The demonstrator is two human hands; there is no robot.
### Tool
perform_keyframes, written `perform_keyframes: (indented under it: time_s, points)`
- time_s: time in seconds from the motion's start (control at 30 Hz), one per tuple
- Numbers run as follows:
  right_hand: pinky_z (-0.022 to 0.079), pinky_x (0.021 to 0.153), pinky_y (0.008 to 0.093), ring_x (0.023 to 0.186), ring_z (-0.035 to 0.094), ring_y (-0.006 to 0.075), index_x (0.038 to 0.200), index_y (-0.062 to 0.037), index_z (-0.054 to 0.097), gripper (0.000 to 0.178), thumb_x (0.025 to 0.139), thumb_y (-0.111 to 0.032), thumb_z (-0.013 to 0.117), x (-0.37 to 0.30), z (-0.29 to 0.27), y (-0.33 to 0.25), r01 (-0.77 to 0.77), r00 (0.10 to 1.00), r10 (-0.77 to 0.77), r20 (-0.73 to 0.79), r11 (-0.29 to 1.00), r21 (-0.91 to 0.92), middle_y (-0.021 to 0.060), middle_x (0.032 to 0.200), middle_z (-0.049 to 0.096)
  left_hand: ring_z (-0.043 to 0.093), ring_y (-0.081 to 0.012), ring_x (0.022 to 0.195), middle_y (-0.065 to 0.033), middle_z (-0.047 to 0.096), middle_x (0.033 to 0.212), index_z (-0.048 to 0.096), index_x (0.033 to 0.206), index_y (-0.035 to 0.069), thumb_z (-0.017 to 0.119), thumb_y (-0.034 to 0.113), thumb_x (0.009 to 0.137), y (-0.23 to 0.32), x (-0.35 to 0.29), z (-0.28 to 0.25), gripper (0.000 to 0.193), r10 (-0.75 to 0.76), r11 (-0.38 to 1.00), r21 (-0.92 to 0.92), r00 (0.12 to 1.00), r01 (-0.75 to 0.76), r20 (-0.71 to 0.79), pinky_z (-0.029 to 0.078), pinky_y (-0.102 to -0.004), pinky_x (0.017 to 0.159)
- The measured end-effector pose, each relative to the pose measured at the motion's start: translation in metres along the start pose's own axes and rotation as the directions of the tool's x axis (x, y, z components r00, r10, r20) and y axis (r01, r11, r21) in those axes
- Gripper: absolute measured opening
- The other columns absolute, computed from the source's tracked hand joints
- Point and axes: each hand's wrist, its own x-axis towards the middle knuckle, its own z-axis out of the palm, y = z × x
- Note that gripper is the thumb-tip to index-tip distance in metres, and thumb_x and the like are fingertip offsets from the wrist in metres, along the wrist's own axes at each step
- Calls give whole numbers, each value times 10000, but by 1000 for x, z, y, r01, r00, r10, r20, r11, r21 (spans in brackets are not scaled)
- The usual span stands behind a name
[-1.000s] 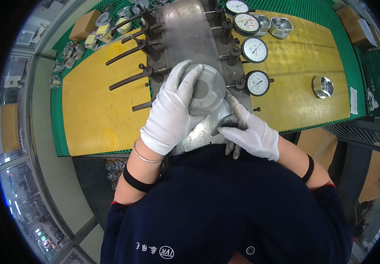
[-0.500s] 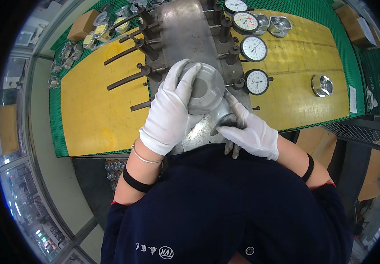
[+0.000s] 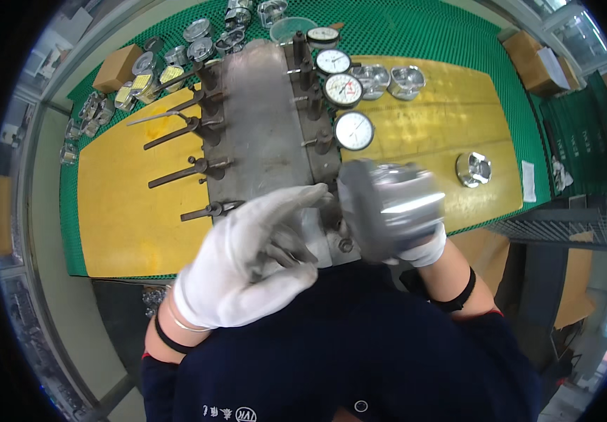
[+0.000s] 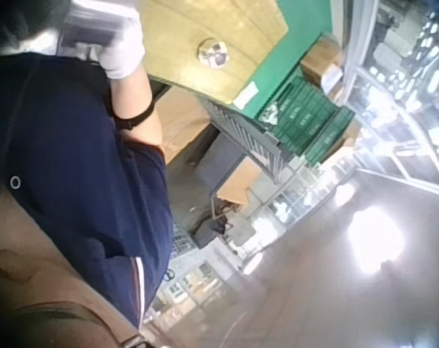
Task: Measure metal pistons using dial indicator gauges on an inspection jig and then sort and stack them into storage bins.
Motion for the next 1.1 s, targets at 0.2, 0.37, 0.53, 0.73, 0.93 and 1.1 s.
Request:
perform_keyframes:
  time_s: [0.2, 0.37, 0.53, 0.73, 0.93, 1.1]
  points:
    - [562, 800, 463, 931, 647, 369, 1251, 2, 551, 456, 965, -352, 520, -2, -106, -23, 266, 908, -274, -318, 961, -69, 204, 1090, 636, 576, -354, 1222, -199, 636, 1241, 557, 1320, 2, 497, -94, 765, 17, 55, -83, 565, 645, 225, 971, 736, 77, -208, 432, -393, 1065]
    - [612, 777, 373, 964, 694, 260, 1344, 2, 485, 372, 989, -99, 437, 48, -270, 14, -37, 740, -19, -672, 997, -69, 175, 1150, 655, 545, -419, 1218, -207, 619, 1273, 571, 1303, 30, 522, -68, 805, -54, 45, -184, 509, 395, 168, 928, 840, 332, -372, 440, -424, 1047]
    - [617, 752, 403, 942, 708, 268, 1169, -36, 625, 286, 1008, -173, 432, 112, -383, 57, -489, 632, 340, -696, 872, -18, 157, 1069, 699, 642, -371, 989, -182, 681, 1055, 628, 1168, 67, 571, 78, 937, -56, 46, -192, 239, 295, 93, 870, 821, 484, -488, 518, -441, 848]
    - [563, 843, 422, 1005, 685, 272, 1113, -18, 663, 276, 965, -163, 481, 200, -429, 158, -729, 597, 553, -581, 677, -103, 167, 1092, 695, 590, -162, 622, -75, 632, 763, 607, 1164, 54, 444, 289, 1030, -26, -7, -225, 316, 208, 603, 433, 391, 671, -896, 466, -309, 556]
    - [615, 768, 394, 934, 707, 257, 1413, -26, 455, 435, 995, -143, 469, 167, -435, 155, -558, 613, 198, -765, 794, -242, 157, 1235, 639, 533, -178, 449, -107, 620, 682, 601, 1127, -2, 518, 227, 994, -153, -87, -199, 278, -332, 553, 126, 356, 824, -873, 409, -327, 418]
    - [515, 915, 377, 1061, 662, 332, 1268, -61, 612, 397, 961, -309, 566, 15, -332, 36, -507, 747, 51, -662, 689, -519, 205, 1154, 683, 602, -153, 596, -102, 661, 896, 563, 1204, 39, 557, 230, 980, -219, -101, -147, 295, -555, 703, -109, 447, 703, -702, 433, -281, 459]
